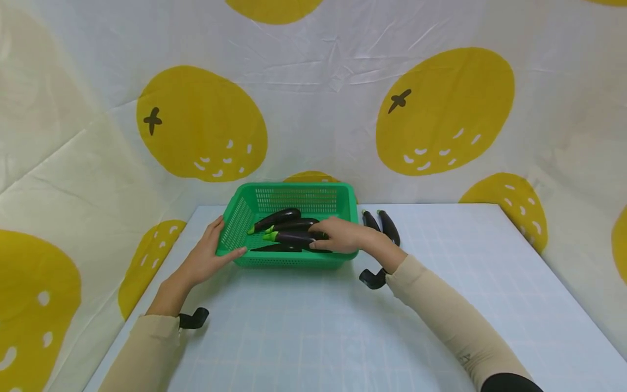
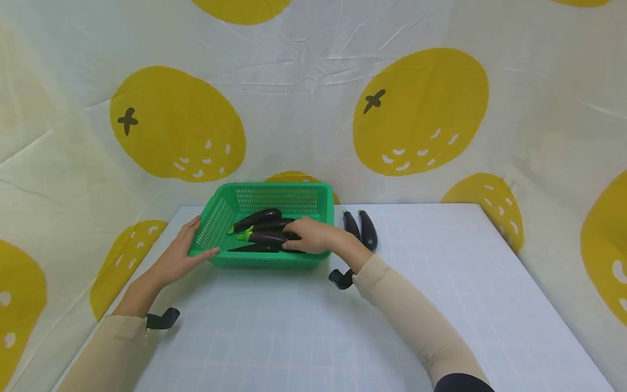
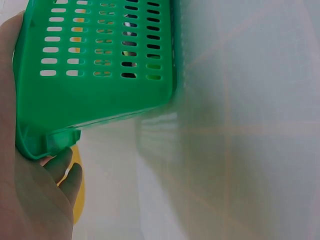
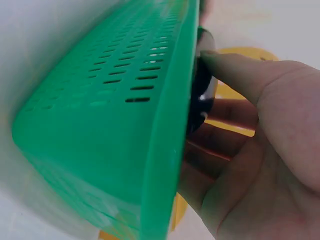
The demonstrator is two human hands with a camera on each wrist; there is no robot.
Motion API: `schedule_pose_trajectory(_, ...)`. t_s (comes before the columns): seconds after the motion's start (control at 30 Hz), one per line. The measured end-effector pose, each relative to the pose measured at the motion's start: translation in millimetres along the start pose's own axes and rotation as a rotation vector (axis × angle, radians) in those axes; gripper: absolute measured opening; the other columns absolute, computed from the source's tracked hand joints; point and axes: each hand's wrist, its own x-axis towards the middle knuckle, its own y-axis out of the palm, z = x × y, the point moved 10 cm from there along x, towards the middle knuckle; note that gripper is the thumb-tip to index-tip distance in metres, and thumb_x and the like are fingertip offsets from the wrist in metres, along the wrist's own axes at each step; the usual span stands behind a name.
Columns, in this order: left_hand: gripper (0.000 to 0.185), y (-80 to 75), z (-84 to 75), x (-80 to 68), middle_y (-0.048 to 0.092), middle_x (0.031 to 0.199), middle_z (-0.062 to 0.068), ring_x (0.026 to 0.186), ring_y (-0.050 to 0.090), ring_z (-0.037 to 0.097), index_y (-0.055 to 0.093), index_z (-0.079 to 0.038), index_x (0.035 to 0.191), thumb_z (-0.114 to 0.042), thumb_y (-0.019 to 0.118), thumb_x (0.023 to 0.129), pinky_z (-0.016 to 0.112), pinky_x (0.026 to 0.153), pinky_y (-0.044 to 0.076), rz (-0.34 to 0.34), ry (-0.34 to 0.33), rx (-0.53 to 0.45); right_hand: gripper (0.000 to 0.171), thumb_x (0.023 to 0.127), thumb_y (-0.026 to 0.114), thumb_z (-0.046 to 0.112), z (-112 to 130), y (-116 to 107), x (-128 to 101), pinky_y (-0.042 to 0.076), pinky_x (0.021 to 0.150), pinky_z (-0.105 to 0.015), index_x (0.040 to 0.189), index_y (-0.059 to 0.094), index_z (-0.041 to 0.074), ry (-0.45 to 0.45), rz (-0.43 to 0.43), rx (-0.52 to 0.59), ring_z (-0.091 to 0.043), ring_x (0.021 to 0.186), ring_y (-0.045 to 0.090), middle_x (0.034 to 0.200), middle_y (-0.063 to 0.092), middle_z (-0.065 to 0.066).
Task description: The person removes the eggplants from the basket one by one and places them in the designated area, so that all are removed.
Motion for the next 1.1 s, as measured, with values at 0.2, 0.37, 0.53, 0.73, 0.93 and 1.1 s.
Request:
schedule_pose_trajectory(0.2,0.112,0.7,2.4,-0.4,0.001,0.172,0.011,0.153,0.017,0.044,0.005,-0.005,0.164,-0.068,0.062,0.092,0.072,0.114,0.024,-0.001,-0.014,0.011,0.047,0.107,0.057,0.032,-4.4,-4.6,-11.9,0.050,0.104,-0.041,0.144,0.057,0.004,0.016,-0.014,0.037,-0.022,0.120,0.060,0.138,0.063,-0.009)
schedule_pose_trajectory(0.37,0.112,0.4,1.7,0.0,0.000,0.172,0.012,0.153,0.018,0.045,0.005,-0.005,0.164,-0.067,0.062,0.092,0.073,0.113,0.024,0.002,-0.010,0.009,0.050,0.106,0.057,0.034,-9.1,-9.7,-22.5,0.048,0.108,-0.042,0.146,0.055,0.003,0.036,-0.023,0.055,-0.023,0.129,0.057,0.142,0.060,-0.010)
schedule_pose_trajectory(0.53,0.111,0.2,0.6,0.8,0.001,0.172,0.012,0.153,0.017,0.045,0.005,-0.004,0.164,-0.066,0.062,0.092,0.073,0.113,0.024,0.002,0.000,0.004,0.050,0.106,0.058,0.036,-12.8,-17.4,-34.2,0.048,0.106,-0.042,0.145,0.056,0.005,0.032,-0.055,0.065,-0.021,0.126,0.059,0.140,0.062,-0.008)
schedule_pose_trajectory(0.73,0.111,-0.3,1.3,0.1,0.002,0.171,0.013,0.152,0.017,0.046,0.005,-0.003,0.164,-0.065,0.063,0.093,0.074,0.112,0.024,-0.005,0.007,0.007,0.049,0.105,0.060,0.035,-17.5,-27.7,-47.5,0.051,0.101,-0.043,0.144,0.057,0.006,0.043,-0.101,0.093,-0.018,0.113,0.062,0.134,0.065,-0.005)
schedule_pose_trajectory(0.93,0.112,1.8,3.0,-0.5,0.003,0.171,0.015,0.153,0.017,0.046,0.004,-0.004,0.164,-0.066,0.063,0.092,0.074,0.112,0.024,-0.004,0.002,0.001,0.046,0.104,0.062,0.033,-22.5,-37.3,-60.5,0.053,0.095,-0.043,0.140,0.060,0.005,0.038,-0.159,0.113,-0.017,0.101,0.061,0.118,0.070,-0.002)
schedule_pose_trajectory(1.1,0.111,1.2,1.4,1.4,0.004,0.171,0.015,0.152,0.018,0.045,0.005,-0.004,0.164,-0.066,0.063,0.092,0.074,0.113,0.024,-0.010,0.015,0.007,0.040,0.103,0.063,0.032,-40.5,-44.2,-69.5,0.053,0.087,-0.039,0.134,0.063,0.006,0.059,-0.222,0.108,-0.017,0.093,0.061,0.106,0.070,0.001)
